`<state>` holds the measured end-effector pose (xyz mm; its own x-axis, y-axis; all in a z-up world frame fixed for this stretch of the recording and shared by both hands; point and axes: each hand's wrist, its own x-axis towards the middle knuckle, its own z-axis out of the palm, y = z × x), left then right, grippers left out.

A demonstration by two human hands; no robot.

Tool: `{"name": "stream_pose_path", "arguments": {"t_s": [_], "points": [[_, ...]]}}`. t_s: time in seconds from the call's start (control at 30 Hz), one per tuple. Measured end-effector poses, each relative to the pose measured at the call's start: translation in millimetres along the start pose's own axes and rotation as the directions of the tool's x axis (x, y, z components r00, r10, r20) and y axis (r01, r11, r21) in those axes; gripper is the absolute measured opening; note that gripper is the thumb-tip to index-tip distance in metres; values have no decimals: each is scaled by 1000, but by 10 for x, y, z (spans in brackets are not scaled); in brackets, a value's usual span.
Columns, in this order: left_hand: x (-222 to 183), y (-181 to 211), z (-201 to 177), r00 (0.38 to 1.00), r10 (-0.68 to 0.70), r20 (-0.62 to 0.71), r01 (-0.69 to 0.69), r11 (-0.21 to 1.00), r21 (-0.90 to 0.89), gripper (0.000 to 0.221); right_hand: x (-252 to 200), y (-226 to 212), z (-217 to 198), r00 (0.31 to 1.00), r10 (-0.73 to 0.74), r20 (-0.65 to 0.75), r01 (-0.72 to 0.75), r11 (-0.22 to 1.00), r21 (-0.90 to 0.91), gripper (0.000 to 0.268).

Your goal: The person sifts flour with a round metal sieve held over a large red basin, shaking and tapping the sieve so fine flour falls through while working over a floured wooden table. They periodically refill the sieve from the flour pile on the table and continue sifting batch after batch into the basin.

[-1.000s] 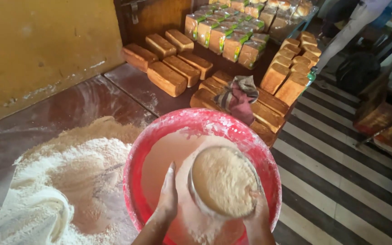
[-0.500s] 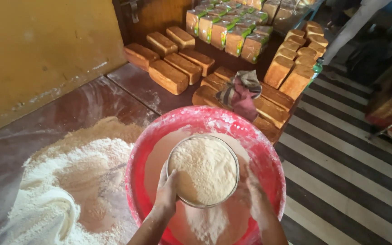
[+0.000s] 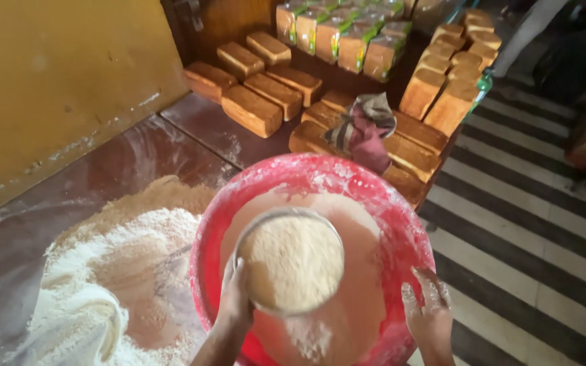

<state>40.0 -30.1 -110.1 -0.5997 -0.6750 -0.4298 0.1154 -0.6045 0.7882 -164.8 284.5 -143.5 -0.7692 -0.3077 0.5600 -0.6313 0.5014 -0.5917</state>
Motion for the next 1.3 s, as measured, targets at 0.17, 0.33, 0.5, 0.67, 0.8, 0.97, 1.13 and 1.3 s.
{"name": "stream_pose_path", "arguments": {"t_s": [0.17, 0.33, 0.5, 0.67, 0.8, 0.97, 1.13, 1.3], "points": [[253, -126, -166, 985, 134, 106, -134, 991, -12, 56, -343, 273, 193, 996, -86, 23, 88, 984, -152, 39], [109, 71, -32, 998, 56, 29, -53, 996, -77, 57, -610, 206, 155, 996, -56, 73, 67, 985, -158, 39], [143, 129, -39, 994, 76, 81, -70, 994, -83, 58, -647, 72, 113, 997, -30, 74, 38, 993, -115, 39], [498, -50, -435, 994, 106, -9, -107, 987, -123, 52, -584, -15, 95, 999, -39, 39, 41, 998, -48, 40], [496, 55, -528, 972, 199, 122, -185, 976, -118, 48, -589, -31, 105, 1000, -14, 23, 15, 1000, -6, 38], [76, 559, 16, 975, 211, 64, -209, 977, -42, 47, -550, -59, 109, 1000, -1, 10, 1, 1000, -17, 37], [390, 243, -405, 994, 109, 13, -107, 990, -95, 46, -597, -122, 29, 998, 40, 51, -39, 999, -10, 37], [517, 269, -480, 974, 188, 128, -174, 978, -115, 42, -588, -44, 117, 998, 56, 14, -56, 998, 2, 36]]}}
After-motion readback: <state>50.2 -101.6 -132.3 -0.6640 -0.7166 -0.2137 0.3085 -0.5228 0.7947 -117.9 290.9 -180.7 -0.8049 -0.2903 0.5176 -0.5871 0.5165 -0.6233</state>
